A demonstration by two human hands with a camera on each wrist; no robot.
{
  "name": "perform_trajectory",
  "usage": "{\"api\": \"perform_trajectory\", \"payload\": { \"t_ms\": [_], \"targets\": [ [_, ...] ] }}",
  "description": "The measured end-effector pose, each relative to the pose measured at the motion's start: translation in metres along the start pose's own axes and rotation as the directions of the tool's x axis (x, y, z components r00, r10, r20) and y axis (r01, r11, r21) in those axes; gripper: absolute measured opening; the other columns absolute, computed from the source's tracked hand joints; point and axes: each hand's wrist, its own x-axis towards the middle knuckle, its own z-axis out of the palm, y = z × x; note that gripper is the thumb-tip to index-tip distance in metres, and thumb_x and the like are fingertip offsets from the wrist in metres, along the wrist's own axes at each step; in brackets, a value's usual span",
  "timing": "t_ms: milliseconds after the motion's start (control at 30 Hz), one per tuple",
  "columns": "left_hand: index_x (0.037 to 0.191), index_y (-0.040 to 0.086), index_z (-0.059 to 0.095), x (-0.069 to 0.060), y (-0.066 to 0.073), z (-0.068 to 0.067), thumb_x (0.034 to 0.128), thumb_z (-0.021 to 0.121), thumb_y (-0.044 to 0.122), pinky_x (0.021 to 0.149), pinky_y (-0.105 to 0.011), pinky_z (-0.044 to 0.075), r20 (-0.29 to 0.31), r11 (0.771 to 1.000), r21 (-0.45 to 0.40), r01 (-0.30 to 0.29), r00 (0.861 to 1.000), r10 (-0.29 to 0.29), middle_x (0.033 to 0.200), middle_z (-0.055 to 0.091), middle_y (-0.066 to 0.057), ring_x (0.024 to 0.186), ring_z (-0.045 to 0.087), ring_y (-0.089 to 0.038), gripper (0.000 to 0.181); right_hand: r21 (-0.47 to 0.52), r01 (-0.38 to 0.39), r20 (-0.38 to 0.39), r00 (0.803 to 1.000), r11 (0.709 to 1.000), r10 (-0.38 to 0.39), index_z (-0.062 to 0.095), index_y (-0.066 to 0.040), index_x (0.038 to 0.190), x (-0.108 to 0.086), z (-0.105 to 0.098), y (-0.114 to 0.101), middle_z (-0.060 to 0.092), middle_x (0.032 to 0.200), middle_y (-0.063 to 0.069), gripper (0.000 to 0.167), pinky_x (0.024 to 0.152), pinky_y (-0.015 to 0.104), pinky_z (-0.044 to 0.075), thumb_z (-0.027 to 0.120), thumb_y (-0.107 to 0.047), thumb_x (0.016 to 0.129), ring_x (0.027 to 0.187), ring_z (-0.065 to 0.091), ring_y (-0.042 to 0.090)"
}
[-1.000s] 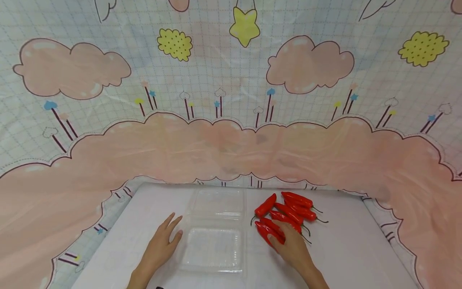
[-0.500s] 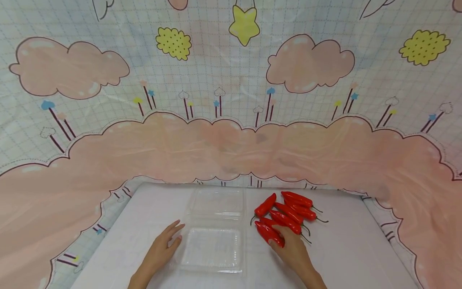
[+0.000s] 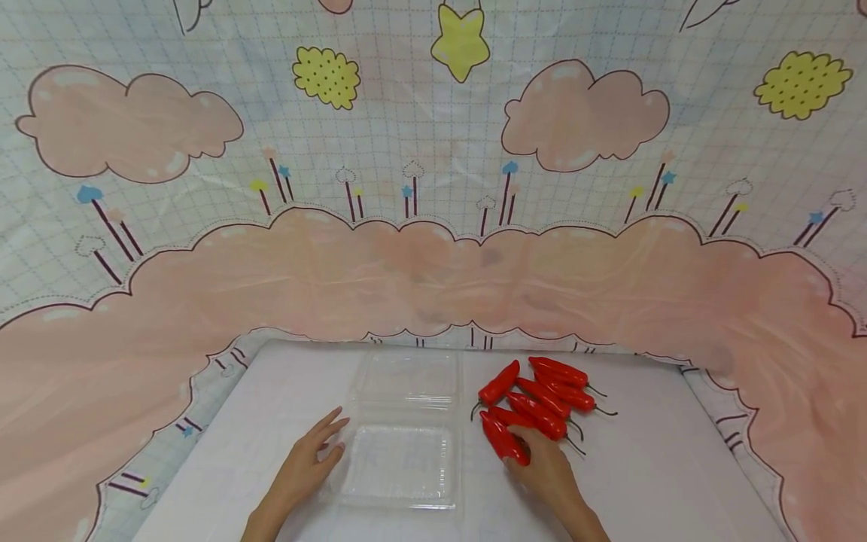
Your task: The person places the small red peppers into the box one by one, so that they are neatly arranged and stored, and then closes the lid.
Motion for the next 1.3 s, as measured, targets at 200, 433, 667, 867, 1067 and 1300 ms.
{"api": "perform_trajectory", "payload": {
  "t_ms": [200,433,667,867,1067,1300],
  "targets": [
    [0.133,0.014,0.062,0.001,0.000,0.001,0.0886,0.067,0.014,0.103,-0.049,0.049,0.001,1.000,0.016,-0.002,1.000,0.002,0.152,0.047,-0.004,0.136,0.049,-0.032,0.045,-0.011,-0.008,0.005,1.000,1.000,0.008,0.062,-0.014,0.129,0.001,0.005,0.002,0.065,0.126,0.008,0.061,0.090,0.052,0.056,0.085,-0.026,0.074,0.113,0.060,0.027],
    [0.133,0.014,0.062,0.001,0.001,0.001,0.0887,0.067,0.014,0.103,-0.050,0.049,-0.004,1.000,0.027,-0.005,1.000,0.005,0.152,0.047,-0.005,0.136,0.049,-0.034,0.044,0.002,-0.005,0.018,1.000,1.000,0.005,0.062,-0.012,0.129,0.002,0.007,0.004,0.066,0.123,0.008,0.062,0.087,0.051,0.057,0.085,-0.028,0.073,0.108,0.061,0.026],
    [0.134,0.013,0.061,0.000,0.000,0.000,0.0893,0.067,0.014,0.104,-0.052,0.047,0.010,1.000,0.016,0.011,1.000,-0.011,0.153,0.046,-0.004,0.136,0.048,-0.034,0.045,0.015,-0.004,0.016,1.000,1.000,0.004,0.063,-0.012,0.128,0.001,0.006,0.006,0.066,0.122,0.007,0.059,0.089,0.052,0.056,0.084,-0.028,0.075,0.108,0.060,0.025],
    [0.134,0.013,0.061,0.000,-0.001,-0.001,0.0894,0.067,0.013,0.105,-0.053,0.046,0.008,1.000,0.013,0.015,1.000,-0.015,0.153,0.046,-0.004,0.136,0.049,-0.034,0.045,0.013,-0.004,-0.007,1.000,1.000,0.004,0.064,-0.013,0.128,-0.002,0.000,0.005,0.066,0.124,0.007,0.056,0.088,0.052,0.057,0.083,-0.027,0.077,0.110,0.060,0.027],
    [0.135,0.013,0.060,-0.001,0.000,-0.001,0.0905,0.066,0.013,0.103,-0.051,0.048,0.018,1.000,0.004,0.012,1.000,-0.012,0.154,0.045,-0.004,0.137,0.048,-0.034,0.045,0.020,0.006,-0.042,0.999,1.000,-0.005,0.065,-0.015,0.126,-0.004,-0.006,0.000,0.066,0.124,0.006,0.053,0.090,0.050,0.057,0.083,-0.022,0.077,0.113,0.058,0.027],
    [0.135,0.013,0.060,0.000,0.002,-0.001,0.0909,0.066,0.013,0.103,-0.051,0.048,0.019,1.000,0.007,0.030,0.999,-0.030,0.154,0.045,-0.004,0.136,0.048,-0.035,0.045,0.054,0.045,-0.097,0.995,0.998,-0.039,0.066,-0.016,0.124,-0.006,-0.011,-0.012,0.068,0.121,0.005,0.051,0.088,0.046,0.058,0.082,-0.017,0.076,0.107,0.061,0.023]
  ]
}}
